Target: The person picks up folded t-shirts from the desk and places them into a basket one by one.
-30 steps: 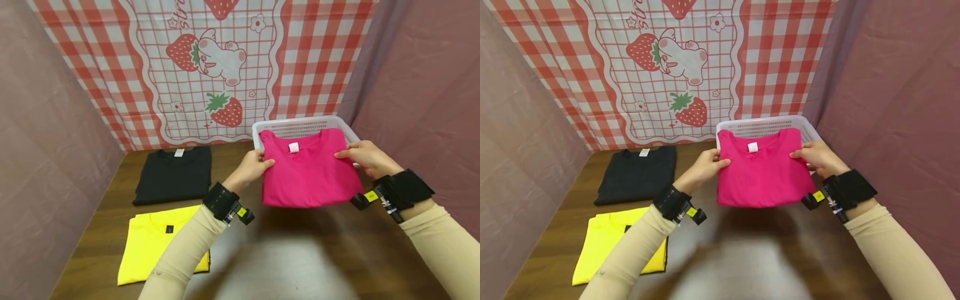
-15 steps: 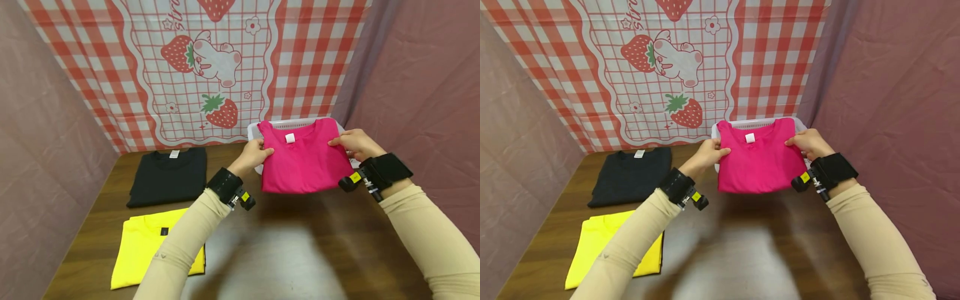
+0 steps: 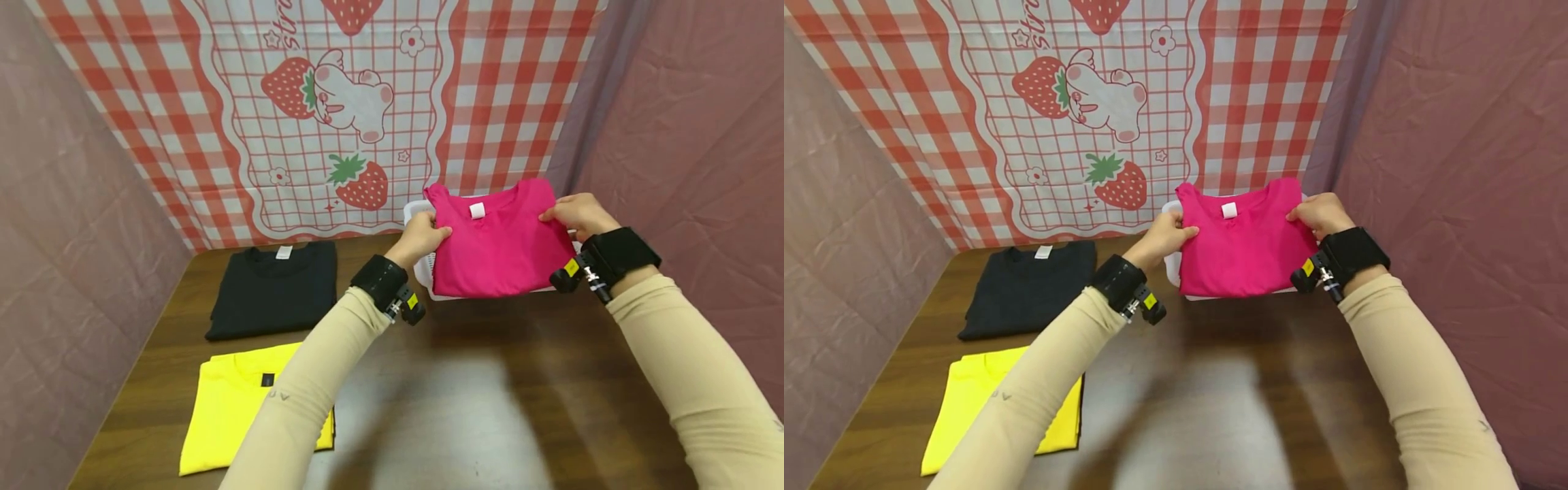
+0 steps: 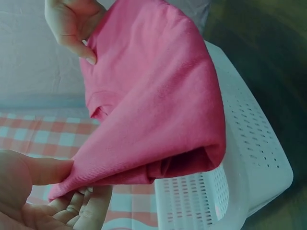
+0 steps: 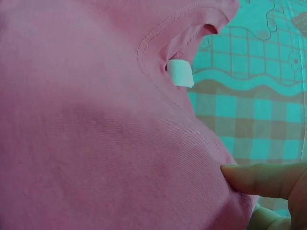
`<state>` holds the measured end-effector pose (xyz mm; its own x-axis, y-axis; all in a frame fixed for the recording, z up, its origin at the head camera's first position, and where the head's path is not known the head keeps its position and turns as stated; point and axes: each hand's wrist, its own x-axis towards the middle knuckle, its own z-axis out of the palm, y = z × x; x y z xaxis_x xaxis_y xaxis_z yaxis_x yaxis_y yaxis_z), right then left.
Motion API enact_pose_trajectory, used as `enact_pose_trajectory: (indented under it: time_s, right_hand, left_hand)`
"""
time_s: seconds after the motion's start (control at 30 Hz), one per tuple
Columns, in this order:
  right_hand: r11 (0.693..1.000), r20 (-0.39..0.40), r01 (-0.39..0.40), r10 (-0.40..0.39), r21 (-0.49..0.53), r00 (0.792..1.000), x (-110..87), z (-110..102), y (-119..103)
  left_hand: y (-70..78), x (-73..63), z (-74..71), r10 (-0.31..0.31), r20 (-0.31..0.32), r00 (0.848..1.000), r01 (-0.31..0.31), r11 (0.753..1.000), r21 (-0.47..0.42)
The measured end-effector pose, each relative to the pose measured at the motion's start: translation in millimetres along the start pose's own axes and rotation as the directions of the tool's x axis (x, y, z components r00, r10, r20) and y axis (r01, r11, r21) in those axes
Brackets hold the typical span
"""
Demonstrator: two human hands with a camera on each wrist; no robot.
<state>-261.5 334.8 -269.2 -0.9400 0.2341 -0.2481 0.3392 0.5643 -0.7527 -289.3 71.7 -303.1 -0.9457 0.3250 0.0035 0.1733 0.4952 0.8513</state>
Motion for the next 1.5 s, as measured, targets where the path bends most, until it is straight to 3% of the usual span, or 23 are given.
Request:
enact_pose_trajectory:
  time_s: [0.17,0.37,0.73,0.97,1.23,1.5]
  right_hand:
    - [1.0,-0.071,0.002,-0.003,-0.014,0.997,8.2,-4,-4]
    - [0.999,-0.131,-0.019,0.023,0.026,0.991,17.8,-6,0]
    - [0.998,-0.208,-0.034,0.044,0.05,0.977,32.8,-4,16]
    - [0.993,-0.299,0.004,-0.04,-0.119,0.954,45.3,2,23]
    - [0.987,-0.395,0.063,-0.117,-0.147,0.911,58.2,18,20]
    - [0.982,-0.395,0.043,-0.113,-0.182,0.912,65.5,27,24]
  left_hand:
    - [2.0,9.7,2.8,0.036,-0.037,0.999,-0.036,0.999,0.017]
    - [1.9,21.0,8.9,0.111,-0.102,0.989,-0.097,0.987,0.13]
    - [-2.8,37.8,25.2,0.167,-0.13,0.977,-0.139,0.969,0.203]
    - [-7.9,45.5,33.2,0.188,-0.149,0.971,-0.149,0.96,0.237]
    - [-11.3,53.0,34.8,0.202,-0.213,0.956,-0.147,0.957,0.251]
    - [-21.2,58.0,47.5,0.2,-0.241,0.95,-0.125,0.948,0.292]
